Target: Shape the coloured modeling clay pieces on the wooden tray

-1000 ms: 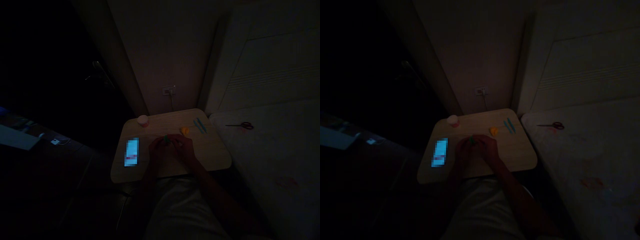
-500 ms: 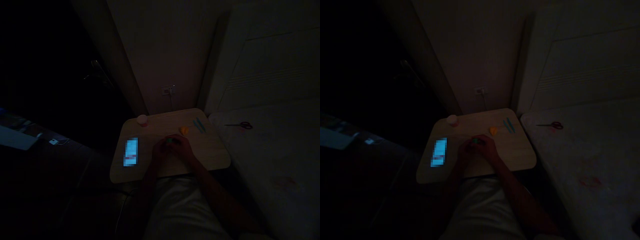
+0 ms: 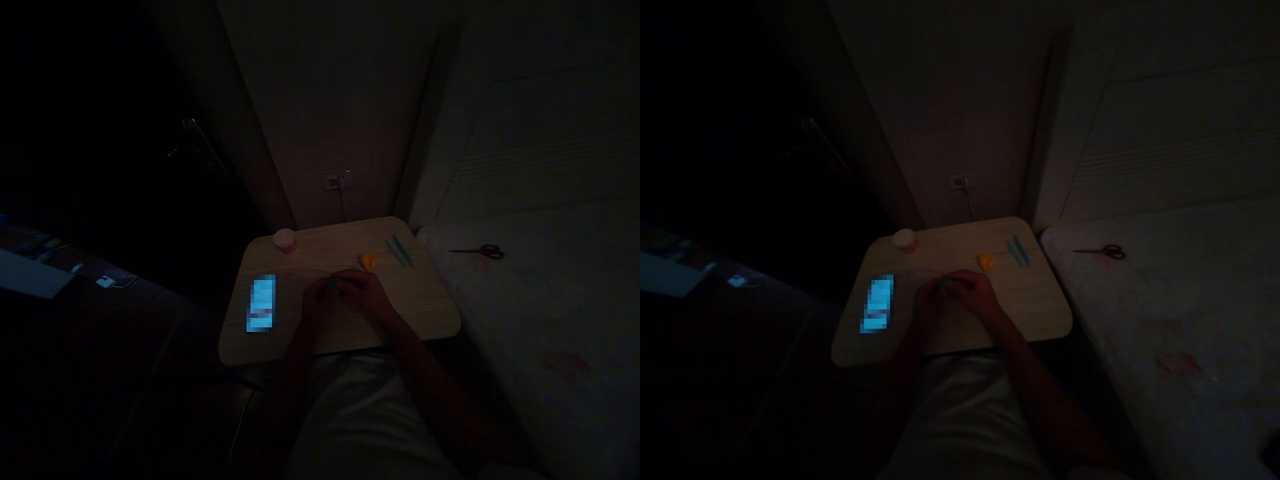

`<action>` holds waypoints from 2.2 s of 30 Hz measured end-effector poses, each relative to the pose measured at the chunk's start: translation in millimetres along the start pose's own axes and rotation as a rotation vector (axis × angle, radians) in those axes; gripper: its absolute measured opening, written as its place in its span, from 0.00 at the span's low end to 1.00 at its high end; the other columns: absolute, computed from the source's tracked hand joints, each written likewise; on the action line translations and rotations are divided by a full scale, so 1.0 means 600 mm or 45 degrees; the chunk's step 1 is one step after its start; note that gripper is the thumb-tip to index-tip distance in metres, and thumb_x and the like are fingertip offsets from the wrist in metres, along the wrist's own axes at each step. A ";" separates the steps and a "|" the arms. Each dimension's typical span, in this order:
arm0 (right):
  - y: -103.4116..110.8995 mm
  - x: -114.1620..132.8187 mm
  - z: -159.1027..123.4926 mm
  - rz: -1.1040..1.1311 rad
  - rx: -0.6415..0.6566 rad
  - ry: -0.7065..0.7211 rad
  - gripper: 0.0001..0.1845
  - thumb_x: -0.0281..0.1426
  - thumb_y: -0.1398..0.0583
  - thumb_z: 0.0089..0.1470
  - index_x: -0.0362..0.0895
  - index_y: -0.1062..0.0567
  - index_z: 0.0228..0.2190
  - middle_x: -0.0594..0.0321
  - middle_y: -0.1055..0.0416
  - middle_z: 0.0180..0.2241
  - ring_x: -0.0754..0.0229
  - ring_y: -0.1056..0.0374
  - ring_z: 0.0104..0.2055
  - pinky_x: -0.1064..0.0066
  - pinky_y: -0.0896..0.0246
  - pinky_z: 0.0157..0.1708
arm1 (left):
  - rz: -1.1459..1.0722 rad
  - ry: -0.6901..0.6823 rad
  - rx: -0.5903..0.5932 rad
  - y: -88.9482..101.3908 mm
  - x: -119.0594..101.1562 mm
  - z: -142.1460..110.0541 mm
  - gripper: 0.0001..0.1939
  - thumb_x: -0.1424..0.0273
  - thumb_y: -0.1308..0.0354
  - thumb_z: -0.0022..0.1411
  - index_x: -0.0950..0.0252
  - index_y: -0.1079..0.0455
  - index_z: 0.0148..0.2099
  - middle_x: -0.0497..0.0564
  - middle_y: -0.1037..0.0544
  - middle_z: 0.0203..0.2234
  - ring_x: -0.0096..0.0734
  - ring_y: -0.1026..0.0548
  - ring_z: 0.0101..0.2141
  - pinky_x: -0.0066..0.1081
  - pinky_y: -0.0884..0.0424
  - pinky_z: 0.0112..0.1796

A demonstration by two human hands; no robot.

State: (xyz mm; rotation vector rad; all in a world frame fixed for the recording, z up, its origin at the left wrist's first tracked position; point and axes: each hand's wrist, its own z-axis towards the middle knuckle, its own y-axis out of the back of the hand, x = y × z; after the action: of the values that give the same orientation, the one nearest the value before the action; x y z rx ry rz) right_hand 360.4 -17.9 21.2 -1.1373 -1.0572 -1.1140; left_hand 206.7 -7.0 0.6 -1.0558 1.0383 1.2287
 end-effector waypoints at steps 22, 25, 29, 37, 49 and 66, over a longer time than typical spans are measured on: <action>0.001 0.007 -0.003 -0.368 0.008 0.280 0.12 0.35 0.32 0.52 0.46 0.17 0.39 0.57 0.19 0.38 0.55 0.24 0.39 0.65 0.29 0.42 | 0.124 0.015 -0.151 0.003 -0.007 0.000 0.13 0.60 0.32 0.52 0.66 0.23 0.30 0.51 0.19 0.26 0.33 0.23 0.29 0.29 0.26 0.32; 0.005 0.015 -0.004 -0.409 -0.101 0.356 0.09 0.34 0.34 0.54 0.47 0.17 0.37 0.56 0.20 0.39 0.54 0.25 0.42 0.64 0.29 0.44 | 0.008 -0.038 -0.119 0.002 0.004 -0.006 0.19 0.53 0.34 0.55 0.65 0.21 0.37 0.54 0.17 0.33 0.37 0.21 0.35 0.32 0.24 0.39; 0.006 0.014 -0.004 -0.326 -0.213 0.285 0.10 0.36 0.34 0.53 0.46 0.18 0.37 0.56 0.19 0.39 0.53 0.24 0.40 0.64 0.29 0.41 | -0.060 -0.047 -0.079 0.001 0.001 -0.008 0.23 0.50 0.38 0.60 0.64 0.22 0.45 0.56 0.17 0.39 0.37 0.20 0.38 0.33 0.24 0.41; -0.001 0.002 -0.005 -0.256 -0.175 0.113 0.13 0.40 0.32 0.49 0.44 0.18 0.35 0.59 0.21 0.29 0.57 0.27 0.30 0.68 0.30 0.31 | 0.157 -0.200 -0.070 0.003 -0.014 -0.001 0.11 0.62 0.34 0.57 0.65 0.22 0.35 0.51 0.20 0.31 0.34 0.24 0.34 0.30 0.27 0.38; 0.004 0.004 -0.002 -0.296 -0.106 0.102 0.13 0.42 0.32 0.51 0.45 0.16 0.31 0.57 0.18 0.32 0.56 0.24 0.31 0.69 0.30 0.30 | 0.171 -0.074 -0.097 0.004 -0.010 0.001 0.08 0.66 0.33 0.52 0.65 0.23 0.27 0.49 0.22 0.24 0.31 0.26 0.28 0.28 0.29 0.33; -0.015 -0.007 -0.004 -0.126 -0.353 0.091 0.13 0.41 0.35 0.53 0.45 0.21 0.35 0.57 0.21 0.34 0.54 0.25 0.36 0.66 0.29 0.36 | -0.044 0.136 -0.067 -0.004 -0.003 0.002 0.15 0.63 0.29 0.47 0.67 0.21 0.35 0.52 0.18 0.29 0.32 0.22 0.30 0.29 0.25 0.32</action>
State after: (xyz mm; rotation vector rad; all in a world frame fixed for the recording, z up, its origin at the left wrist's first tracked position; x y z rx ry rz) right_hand 350.9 -20.4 17.7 -1.2619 -0.9307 -1.4025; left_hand 208.8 -6.5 2.6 -1.1861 1.0699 1.1881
